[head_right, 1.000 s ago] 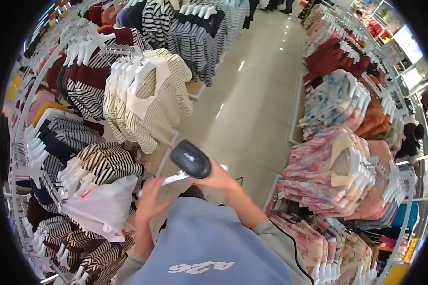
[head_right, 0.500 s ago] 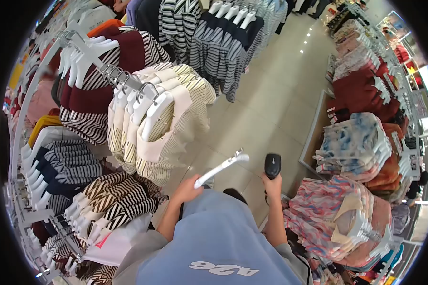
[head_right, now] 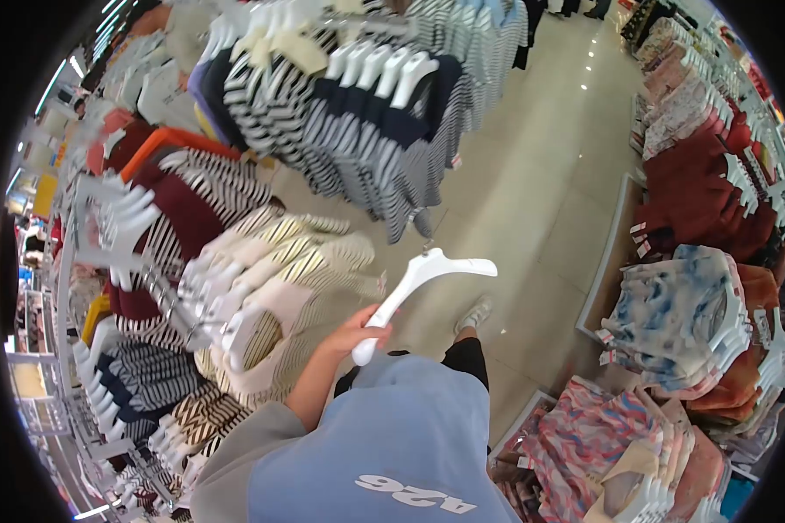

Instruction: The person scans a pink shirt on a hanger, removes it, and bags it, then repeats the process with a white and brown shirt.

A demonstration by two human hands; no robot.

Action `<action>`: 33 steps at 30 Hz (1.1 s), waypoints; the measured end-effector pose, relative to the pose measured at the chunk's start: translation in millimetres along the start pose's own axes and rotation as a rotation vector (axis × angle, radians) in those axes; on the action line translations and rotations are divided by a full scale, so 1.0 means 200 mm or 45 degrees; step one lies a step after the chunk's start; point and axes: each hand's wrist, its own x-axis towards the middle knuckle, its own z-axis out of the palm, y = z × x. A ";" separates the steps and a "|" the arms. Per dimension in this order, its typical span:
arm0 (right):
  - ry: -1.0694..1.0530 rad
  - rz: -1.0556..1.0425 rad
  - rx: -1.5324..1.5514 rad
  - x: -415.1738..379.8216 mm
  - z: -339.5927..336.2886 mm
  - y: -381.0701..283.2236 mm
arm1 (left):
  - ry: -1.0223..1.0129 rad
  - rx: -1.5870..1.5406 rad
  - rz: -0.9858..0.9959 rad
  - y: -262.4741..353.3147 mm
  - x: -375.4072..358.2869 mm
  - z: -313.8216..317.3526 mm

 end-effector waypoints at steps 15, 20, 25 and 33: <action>-0.078 -0.084 0.503 1.14 -0.40 -1.38 | 0.172 -0.127 0.073 0.60 1.12 0.60; -0.218 0.005 0.325 1.43 -0.34 -1.67 | 0.222 -0.359 0.130 0.67 1.44 0.62; -0.157 0.037 0.105 1.76 -0.48 -1.91 | 0.218 -0.533 0.057 0.85 2.18 0.56; 0.133 0.232 0.228 1.97 -0.80 -2.40 | -0.010 -0.498 0.265 1.57 3.11 0.78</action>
